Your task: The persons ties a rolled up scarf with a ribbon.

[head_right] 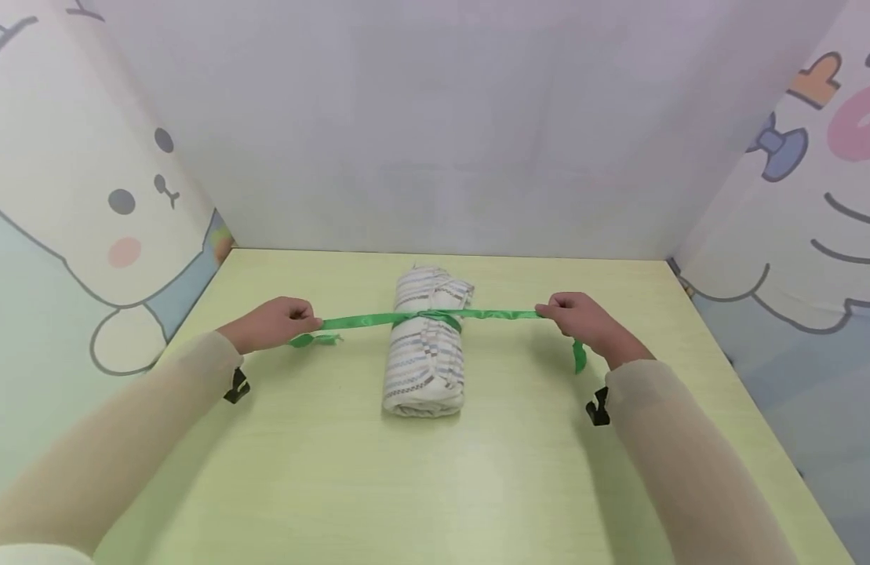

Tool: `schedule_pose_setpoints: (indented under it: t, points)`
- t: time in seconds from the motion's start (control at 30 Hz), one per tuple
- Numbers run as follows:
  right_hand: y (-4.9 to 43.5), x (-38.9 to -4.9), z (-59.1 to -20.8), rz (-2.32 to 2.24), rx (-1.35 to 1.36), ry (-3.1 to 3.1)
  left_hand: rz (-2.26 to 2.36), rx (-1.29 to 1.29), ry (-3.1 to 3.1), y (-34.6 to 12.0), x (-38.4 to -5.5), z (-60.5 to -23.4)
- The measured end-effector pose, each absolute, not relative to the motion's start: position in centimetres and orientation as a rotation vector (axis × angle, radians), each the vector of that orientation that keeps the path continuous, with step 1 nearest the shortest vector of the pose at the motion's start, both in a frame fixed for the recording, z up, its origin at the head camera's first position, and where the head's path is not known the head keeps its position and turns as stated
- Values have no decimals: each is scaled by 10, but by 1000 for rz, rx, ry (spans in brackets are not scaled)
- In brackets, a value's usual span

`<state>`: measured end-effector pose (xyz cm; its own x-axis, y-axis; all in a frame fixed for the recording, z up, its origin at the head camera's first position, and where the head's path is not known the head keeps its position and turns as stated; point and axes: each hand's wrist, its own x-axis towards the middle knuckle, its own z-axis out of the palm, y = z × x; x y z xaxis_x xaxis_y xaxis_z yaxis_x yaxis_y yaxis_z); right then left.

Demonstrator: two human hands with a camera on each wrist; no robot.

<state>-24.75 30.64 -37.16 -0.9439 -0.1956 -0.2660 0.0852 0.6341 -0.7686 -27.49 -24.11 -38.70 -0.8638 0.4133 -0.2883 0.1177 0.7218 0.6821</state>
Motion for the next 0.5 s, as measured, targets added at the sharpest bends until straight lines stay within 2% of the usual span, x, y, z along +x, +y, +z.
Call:
schedule_pose_setpoints:
  t: [0.23,0.5]
  points:
    - [331,-241,-377,-1282,-90,2492,786,397,2542,-261,-272,-393]
    - [344,-238,-360,-1334,-80,2513,928,384,2548,-272,-268,-376]
